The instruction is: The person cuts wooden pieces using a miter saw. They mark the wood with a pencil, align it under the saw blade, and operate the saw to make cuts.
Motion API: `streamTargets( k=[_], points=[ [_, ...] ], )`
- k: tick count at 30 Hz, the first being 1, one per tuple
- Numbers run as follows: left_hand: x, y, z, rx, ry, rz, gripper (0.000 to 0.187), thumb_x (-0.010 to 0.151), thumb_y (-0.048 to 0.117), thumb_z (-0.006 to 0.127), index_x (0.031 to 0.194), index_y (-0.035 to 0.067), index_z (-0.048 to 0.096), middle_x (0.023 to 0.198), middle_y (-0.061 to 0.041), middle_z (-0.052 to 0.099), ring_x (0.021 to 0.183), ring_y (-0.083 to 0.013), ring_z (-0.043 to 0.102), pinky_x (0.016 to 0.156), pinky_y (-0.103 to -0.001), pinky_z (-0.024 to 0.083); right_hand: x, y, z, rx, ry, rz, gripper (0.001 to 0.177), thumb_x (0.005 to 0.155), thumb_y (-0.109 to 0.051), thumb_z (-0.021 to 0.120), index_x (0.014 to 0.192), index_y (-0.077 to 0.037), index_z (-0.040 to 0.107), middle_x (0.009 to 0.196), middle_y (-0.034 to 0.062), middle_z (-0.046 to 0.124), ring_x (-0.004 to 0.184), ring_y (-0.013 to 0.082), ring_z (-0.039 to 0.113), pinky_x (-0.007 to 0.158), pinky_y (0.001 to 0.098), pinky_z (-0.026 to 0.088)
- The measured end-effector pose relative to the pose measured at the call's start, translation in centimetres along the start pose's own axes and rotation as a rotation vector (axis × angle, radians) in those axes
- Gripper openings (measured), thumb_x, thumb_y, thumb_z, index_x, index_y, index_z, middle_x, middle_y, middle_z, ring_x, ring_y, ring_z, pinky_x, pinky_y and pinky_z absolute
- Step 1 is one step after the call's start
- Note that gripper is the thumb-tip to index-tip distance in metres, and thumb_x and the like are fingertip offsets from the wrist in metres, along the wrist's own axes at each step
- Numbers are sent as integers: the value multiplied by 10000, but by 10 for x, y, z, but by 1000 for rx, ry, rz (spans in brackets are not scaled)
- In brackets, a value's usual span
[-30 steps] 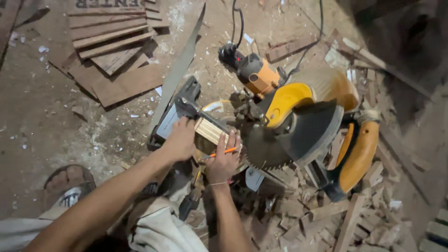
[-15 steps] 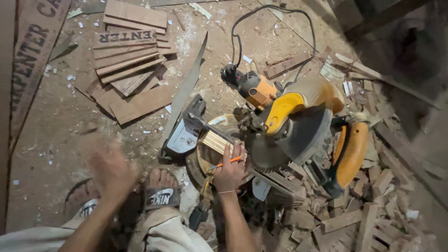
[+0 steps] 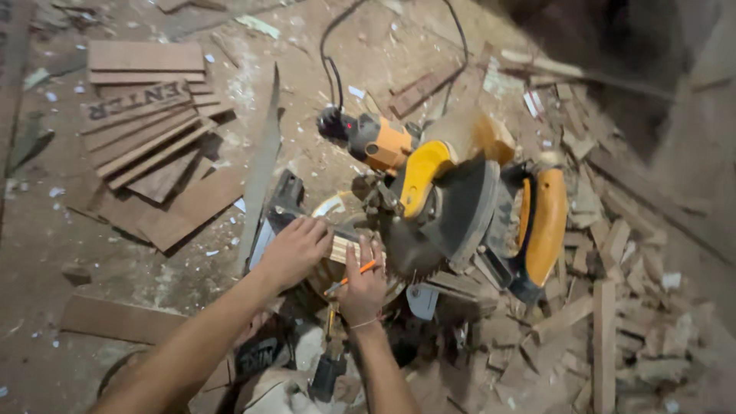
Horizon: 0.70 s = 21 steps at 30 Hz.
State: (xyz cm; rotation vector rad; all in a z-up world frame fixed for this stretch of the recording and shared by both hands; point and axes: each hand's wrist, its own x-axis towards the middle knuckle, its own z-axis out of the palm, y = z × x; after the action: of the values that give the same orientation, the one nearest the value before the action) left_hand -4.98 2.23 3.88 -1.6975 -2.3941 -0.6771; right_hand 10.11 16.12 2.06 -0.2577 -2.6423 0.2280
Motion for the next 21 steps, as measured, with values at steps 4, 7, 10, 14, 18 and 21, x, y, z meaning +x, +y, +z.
streamTargets(
  k=[4,7,10,14,18,21],
  points=[
    [-6,0,11,1,-3,-77,435,757,172,628,1159,7,651,1067,-121,637,1053,-298,597,933,-403,466,-2,-1,1,-37,-48,36,433,863,-58,620,1290,-39,689,1453,206,584,1345,452,519,1115,546,428],
    [-8,-1,4,-15,14,-118,429,751,180,642,1151,25,659,1049,-114,644,1066,-289,602,893,-409,467,2,-7,2,-69,-68,48,432,850,-95,635,1276,-63,701,1450,178,593,1358,406,516,1126,584,360],
    [-9,-7,-6,-13,86,-147,406,759,158,654,1148,41,665,1066,-101,646,1087,-281,607,876,-404,472,9,-16,8,-57,-57,64,418,875,-129,646,1284,-68,706,1458,161,594,1382,369,504,1158,612,288],
    [-10,-2,-9,22,60,-158,465,693,152,692,1144,39,672,1084,-97,646,1078,-298,614,866,-411,485,-7,-23,-1,27,-9,92,326,913,-116,672,1227,-31,688,1444,189,590,1372,407,514,1174,603,314],
    [-6,-4,-12,-19,-11,-197,481,685,154,736,1151,57,669,1065,-86,639,1081,-298,613,868,-411,480,-56,-40,-20,345,158,445,271,972,-66,644,1227,9,695,1321,165,688,1248,344,646,1085,436,501],
    [-6,-3,-10,-84,-27,-206,468,720,176,750,1168,73,661,1080,-90,639,1080,-301,604,882,-409,484,-87,-34,-8,662,311,853,267,981,-101,631,1216,22,660,1239,145,729,1131,241,727,986,335,563]
  ],
)
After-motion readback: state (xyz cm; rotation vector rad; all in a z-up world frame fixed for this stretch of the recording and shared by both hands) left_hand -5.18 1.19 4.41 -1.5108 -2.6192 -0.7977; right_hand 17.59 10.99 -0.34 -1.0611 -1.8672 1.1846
